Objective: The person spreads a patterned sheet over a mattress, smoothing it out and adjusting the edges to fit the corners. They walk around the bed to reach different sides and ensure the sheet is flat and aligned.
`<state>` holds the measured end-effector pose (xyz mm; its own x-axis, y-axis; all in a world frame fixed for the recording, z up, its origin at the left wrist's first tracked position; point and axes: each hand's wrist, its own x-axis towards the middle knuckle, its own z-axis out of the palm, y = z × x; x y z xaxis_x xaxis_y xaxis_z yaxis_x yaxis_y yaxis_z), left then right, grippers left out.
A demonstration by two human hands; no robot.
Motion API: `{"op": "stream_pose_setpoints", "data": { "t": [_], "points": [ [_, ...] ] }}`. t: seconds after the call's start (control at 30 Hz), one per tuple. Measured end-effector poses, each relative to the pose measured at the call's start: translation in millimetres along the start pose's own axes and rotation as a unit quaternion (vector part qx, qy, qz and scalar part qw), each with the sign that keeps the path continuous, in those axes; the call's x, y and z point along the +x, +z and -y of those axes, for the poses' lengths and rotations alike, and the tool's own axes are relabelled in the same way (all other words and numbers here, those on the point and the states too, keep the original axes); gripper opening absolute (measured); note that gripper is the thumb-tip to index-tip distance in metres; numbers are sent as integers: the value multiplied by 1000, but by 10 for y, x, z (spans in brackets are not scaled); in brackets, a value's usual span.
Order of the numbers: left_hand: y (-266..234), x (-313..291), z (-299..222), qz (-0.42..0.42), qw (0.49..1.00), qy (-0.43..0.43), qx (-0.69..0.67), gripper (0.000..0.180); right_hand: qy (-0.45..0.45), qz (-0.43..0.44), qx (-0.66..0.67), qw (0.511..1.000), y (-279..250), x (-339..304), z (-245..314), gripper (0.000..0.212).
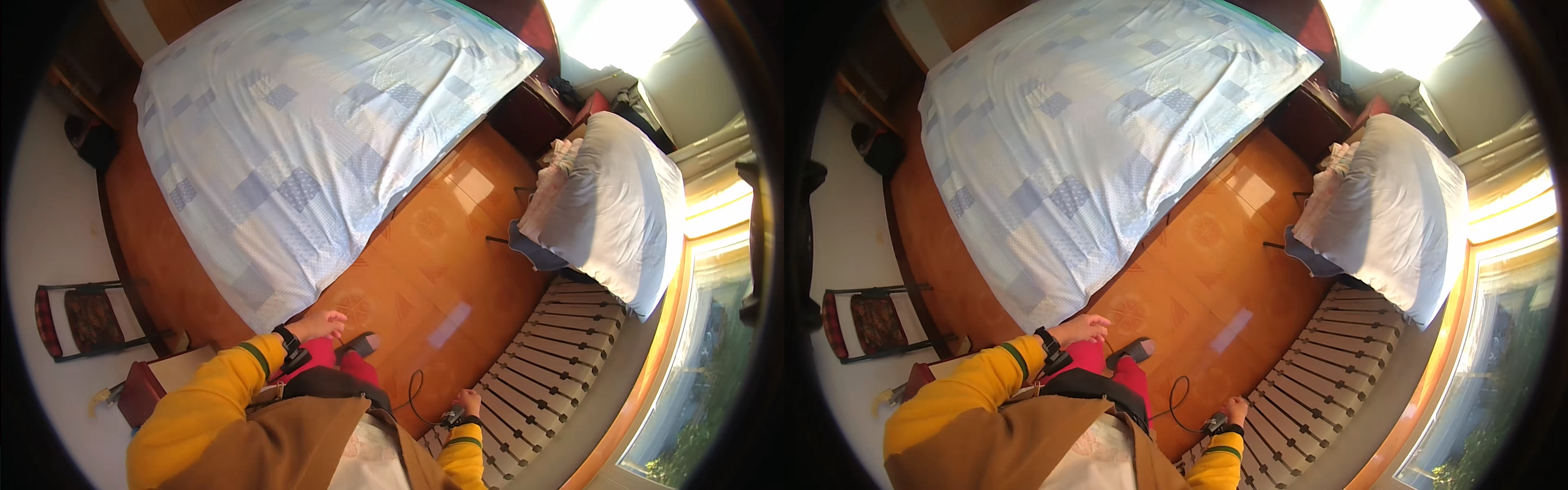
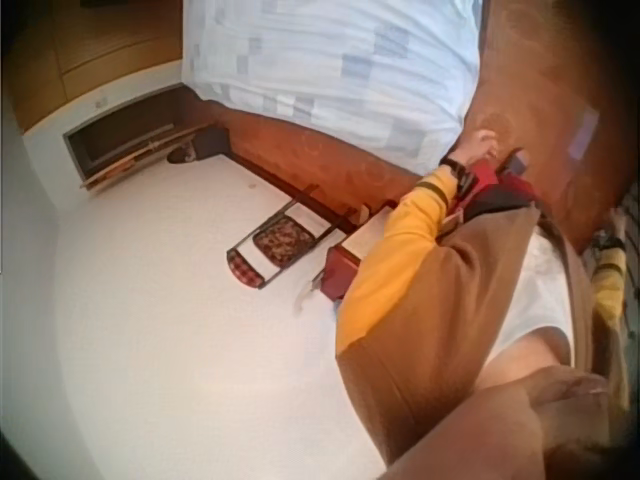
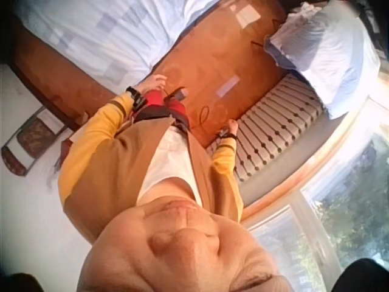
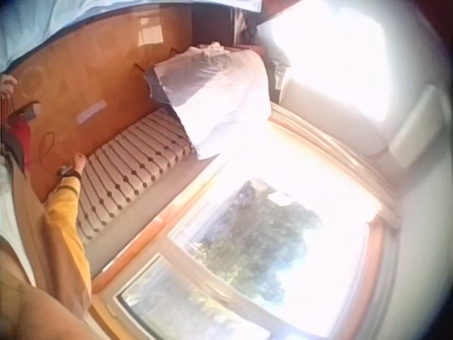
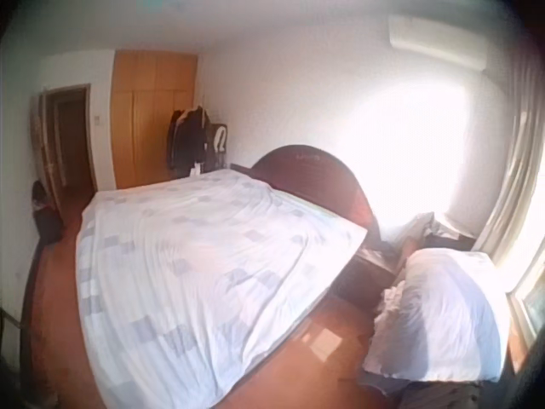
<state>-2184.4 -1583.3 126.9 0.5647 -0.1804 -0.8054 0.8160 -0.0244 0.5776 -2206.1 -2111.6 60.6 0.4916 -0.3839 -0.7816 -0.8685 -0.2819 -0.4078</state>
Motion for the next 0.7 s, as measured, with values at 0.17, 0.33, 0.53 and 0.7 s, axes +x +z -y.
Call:
{"op": "stream_pose_setpoints", "data": {
  "t": [0.17, 0.33, 0.53, 0.7],
  "points": [
    [-185, 255, -390, -61, 998, -19, 22, 42, -40, 53, 18, 998, 116, 275, 412, 23],
    [-498, 433, -757, -113, 993, -25, 10, 41, -112, 78, 10, 991, 165, 689, 1177, 23],
    [-781, 1057, -1343, -150, 985, -55, -65, 36, -99, 63, 4, 993, -18, 1177, 2011, 23],
    [-573, 1948, -2441, -106, 994, -2, -14, 36, -71, 98, 47, 992, -52, 1390, 2664, 23]
  ]
}}
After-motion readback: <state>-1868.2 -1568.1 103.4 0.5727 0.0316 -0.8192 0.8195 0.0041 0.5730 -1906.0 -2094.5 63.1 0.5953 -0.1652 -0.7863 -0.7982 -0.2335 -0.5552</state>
